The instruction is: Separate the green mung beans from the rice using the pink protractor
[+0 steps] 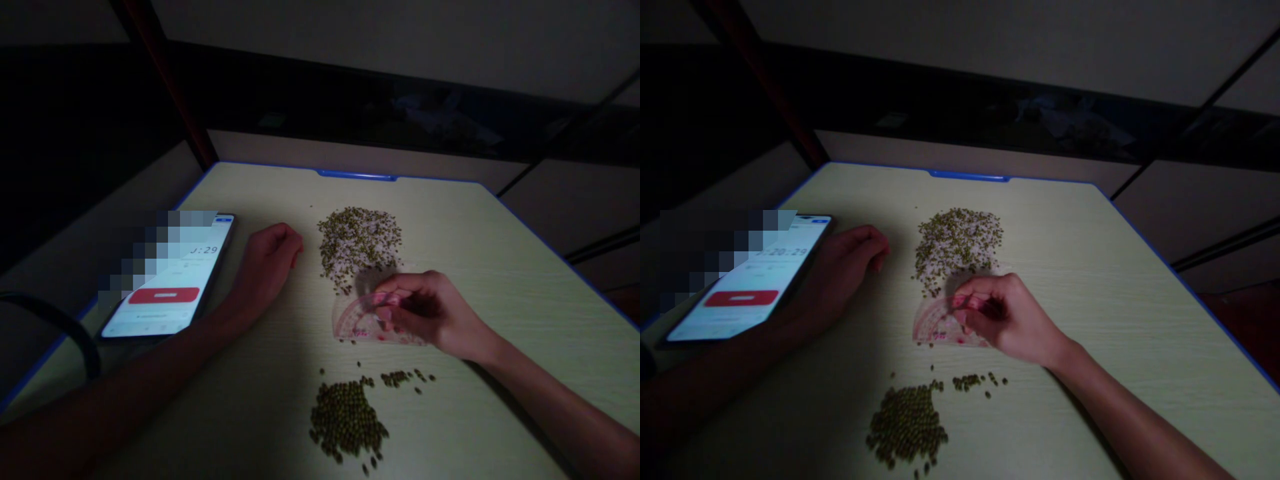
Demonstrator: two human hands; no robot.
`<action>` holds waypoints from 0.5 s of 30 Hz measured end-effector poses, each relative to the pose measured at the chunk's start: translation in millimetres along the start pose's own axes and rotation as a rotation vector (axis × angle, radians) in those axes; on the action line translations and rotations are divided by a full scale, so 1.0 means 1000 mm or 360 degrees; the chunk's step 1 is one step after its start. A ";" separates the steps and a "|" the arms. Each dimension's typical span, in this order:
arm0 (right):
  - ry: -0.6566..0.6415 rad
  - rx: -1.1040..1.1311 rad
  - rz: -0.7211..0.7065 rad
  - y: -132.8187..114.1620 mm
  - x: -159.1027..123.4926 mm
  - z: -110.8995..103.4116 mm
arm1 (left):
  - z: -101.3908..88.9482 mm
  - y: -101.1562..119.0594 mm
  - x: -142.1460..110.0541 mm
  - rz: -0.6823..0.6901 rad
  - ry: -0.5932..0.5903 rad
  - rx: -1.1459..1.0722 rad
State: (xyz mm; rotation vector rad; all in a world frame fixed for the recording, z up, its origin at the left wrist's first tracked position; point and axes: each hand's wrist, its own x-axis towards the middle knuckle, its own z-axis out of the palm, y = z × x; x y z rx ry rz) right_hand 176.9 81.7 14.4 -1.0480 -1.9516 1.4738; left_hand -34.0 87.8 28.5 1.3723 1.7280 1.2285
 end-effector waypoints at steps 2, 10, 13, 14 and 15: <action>-0.0087 -0.0001 -0.0024 -0.001 -0.001 0.004 | 0.000 0.000 0.000 0.0006 0.0003 0.0011; -0.0235 0.0009 0.0017 -0.009 -0.004 0.012 | 0.000 0.001 -0.001 0.0033 -0.0008 0.0024; -0.0050 0.0015 0.0035 -0.007 -0.002 0.016 | -0.001 0.001 -0.001 0.0023 -0.0012 0.0023; 0.0025 0.0015 0.0045 -0.006 0.000 0.017 | -0.001 0.001 -0.001 0.0017 -0.0013 0.0025; 0.0095 0.0018 0.0052 -0.006 0.001 0.018 | -0.001 0.001 -0.001 0.0014 -0.0011 0.0023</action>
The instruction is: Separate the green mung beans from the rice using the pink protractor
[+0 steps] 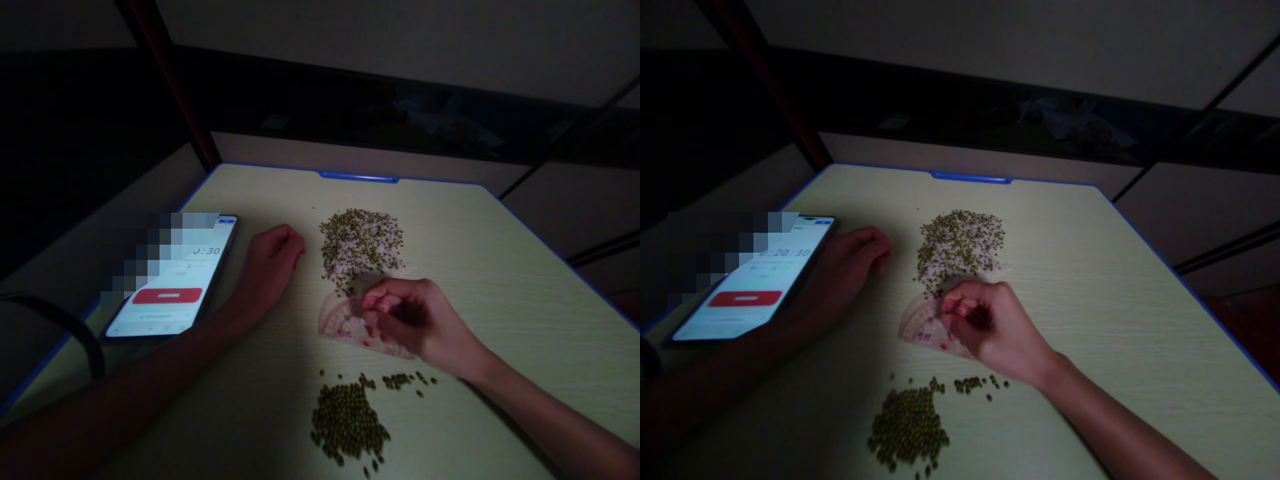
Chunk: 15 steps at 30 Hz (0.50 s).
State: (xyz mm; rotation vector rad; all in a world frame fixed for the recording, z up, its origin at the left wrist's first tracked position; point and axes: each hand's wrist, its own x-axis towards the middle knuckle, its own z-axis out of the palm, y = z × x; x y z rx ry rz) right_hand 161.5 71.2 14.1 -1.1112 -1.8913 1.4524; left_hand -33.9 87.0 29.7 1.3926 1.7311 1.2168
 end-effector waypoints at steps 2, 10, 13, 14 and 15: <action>0.0119 0.0021 0.0022 0.001 0.002 0.001 | 0.000 -0.001 0.000 0.0001 0.0000 -0.0008; 0.0437 -0.0042 0.0114 0.003 0.008 -0.016 | 0.001 -0.002 0.001 0.0000 -0.0001 -0.0032; 0.0485 -0.0085 0.0140 0.005 0.010 -0.022 | 0.001 -0.001 0.001 -0.0016 0.0011 -0.0029; 0.0488 -0.0085 0.0146 0.005 0.010 -0.023 | 0.001 -0.001 0.001 -0.0014 0.0017 -0.0033; 0.0490 -0.0082 0.0154 0.005 0.010 -0.024 | 0.001 -0.001 0.001 -0.0010 0.0020 -0.0041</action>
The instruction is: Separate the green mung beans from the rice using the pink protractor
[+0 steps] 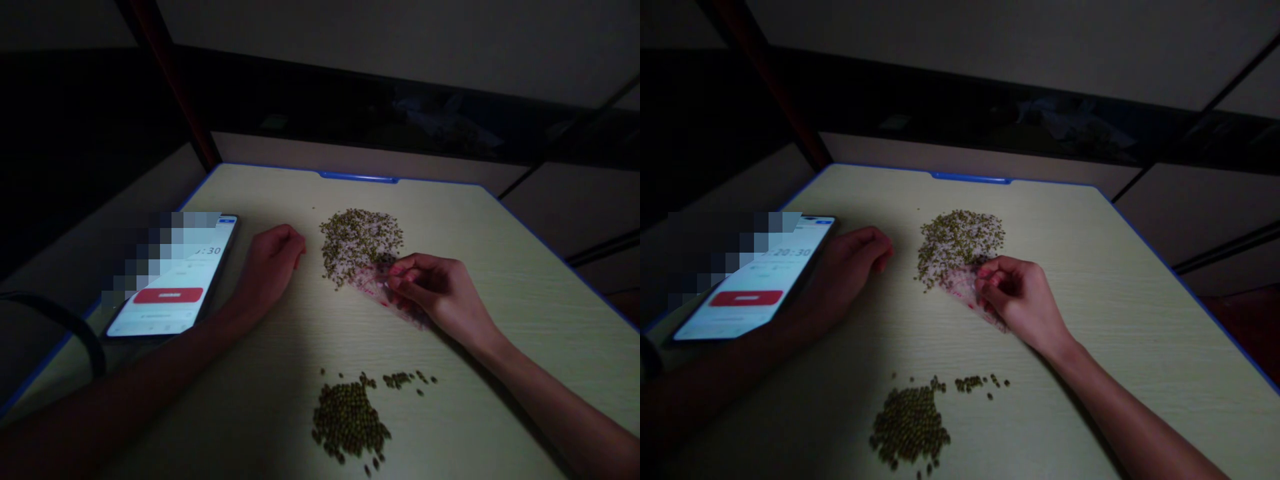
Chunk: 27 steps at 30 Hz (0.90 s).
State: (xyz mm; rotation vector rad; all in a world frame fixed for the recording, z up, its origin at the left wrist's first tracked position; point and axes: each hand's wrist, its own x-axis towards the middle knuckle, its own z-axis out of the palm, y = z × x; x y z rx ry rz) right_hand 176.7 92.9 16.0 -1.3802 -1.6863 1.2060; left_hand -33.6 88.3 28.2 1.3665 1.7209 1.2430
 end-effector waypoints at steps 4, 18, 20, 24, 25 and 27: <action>-0.0041 0.0065 0.0004 -0.001 -0.002 0.002 | 0.000 -0.002 0.000 0.0031 -0.0014 -0.0051; -0.0070 -0.0038 -0.0237 -0.012 0.000 0.040 | 0.000 -0.010 0.003 0.0103 -0.0053 -0.0141; -0.0026 -0.0056 -0.0240 -0.012 0.001 0.041 | 0.000 -0.013 0.004 0.0113 -0.0057 -0.0152; 0.0027 -0.0076 -0.0234 -0.009 0.003 0.036 | -0.001 -0.012 0.004 0.0108 -0.0055 -0.0144; 0.0037 -0.0080 -0.0231 -0.008 0.003 0.034 | -0.001 -0.010 0.004 0.0104 -0.0052 -0.0136; 0.0051 -0.0071 -0.0214 -0.006 0.003 0.029 | -0.001 -0.008 0.003 0.0091 -0.0049 -0.0120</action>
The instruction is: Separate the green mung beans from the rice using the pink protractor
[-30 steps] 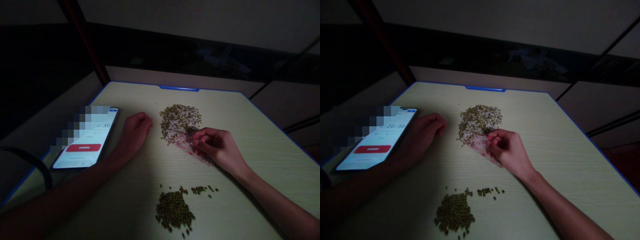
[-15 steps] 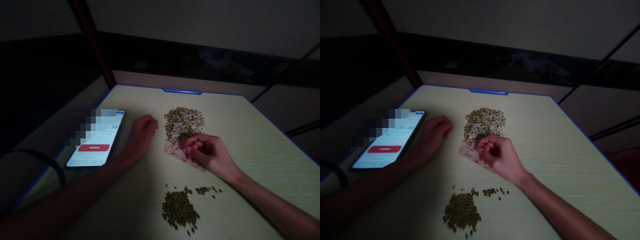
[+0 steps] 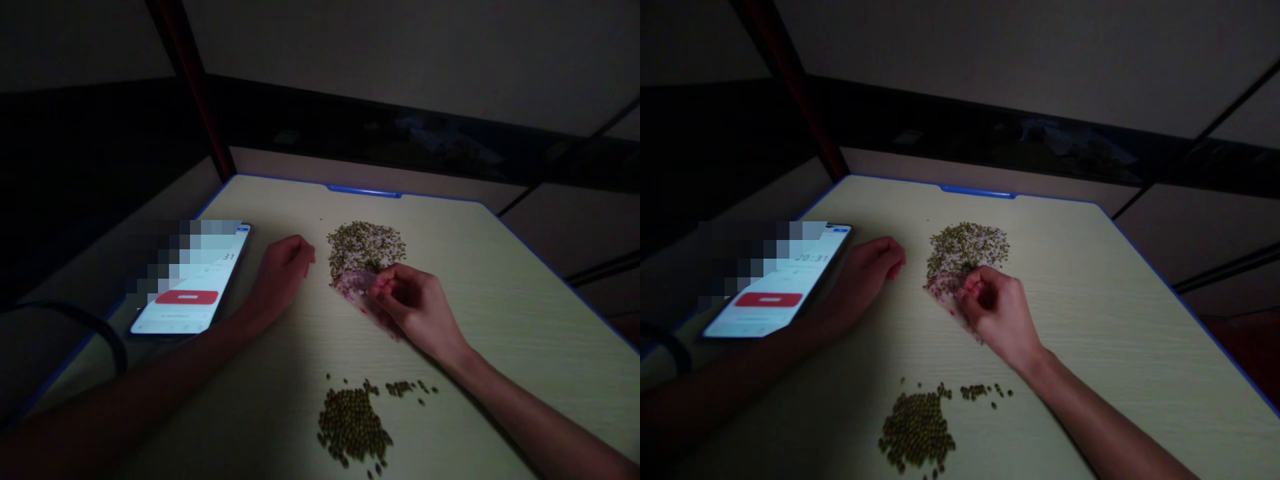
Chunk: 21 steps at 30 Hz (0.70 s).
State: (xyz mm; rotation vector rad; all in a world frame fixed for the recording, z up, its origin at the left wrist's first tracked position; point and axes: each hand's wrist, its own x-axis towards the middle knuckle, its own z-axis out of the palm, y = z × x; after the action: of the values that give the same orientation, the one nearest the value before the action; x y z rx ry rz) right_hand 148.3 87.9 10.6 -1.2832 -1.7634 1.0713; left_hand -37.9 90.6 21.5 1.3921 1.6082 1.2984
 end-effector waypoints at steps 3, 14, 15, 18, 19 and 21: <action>0.0028 0.0036 0.0043 0.004 0.001 -0.010 | 0.001 0.003 -0.001 -0.0021 0.0002 0.0024; 0.0238 0.0344 0.0018 0.006 0.014 -0.044 | 0.000 0.007 -0.001 -0.0045 0.0014 0.0147; 0.0213 0.0370 0.0013 0.006 0.013 -0.043 | 0.000 0.007 -0.001 -0.0049 0.0011 0.0147; 0.0045 0.0469 0.0068 0.009 0.006 -0.039 | -0.001 0.008 -0.001 -0.0064 0.0016 0.0175; -0.0010 0.0500 0.0098 0.010 0.004 -0.038 | -0.001 0.009 -0.002 -0.0071 0.0020 0.0182; -0.0032 0.0521 0.0112 0.012 -0.001 -0.036 | -0.001 0.009 -0.002 -0.0082 0.0015 0.0179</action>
State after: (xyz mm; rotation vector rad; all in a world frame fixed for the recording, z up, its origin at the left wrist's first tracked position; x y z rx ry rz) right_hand 185.2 96.8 15.3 -1.1397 -1.4896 1.3525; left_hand -35.6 87.5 30.1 1.4033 1.7358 1.2028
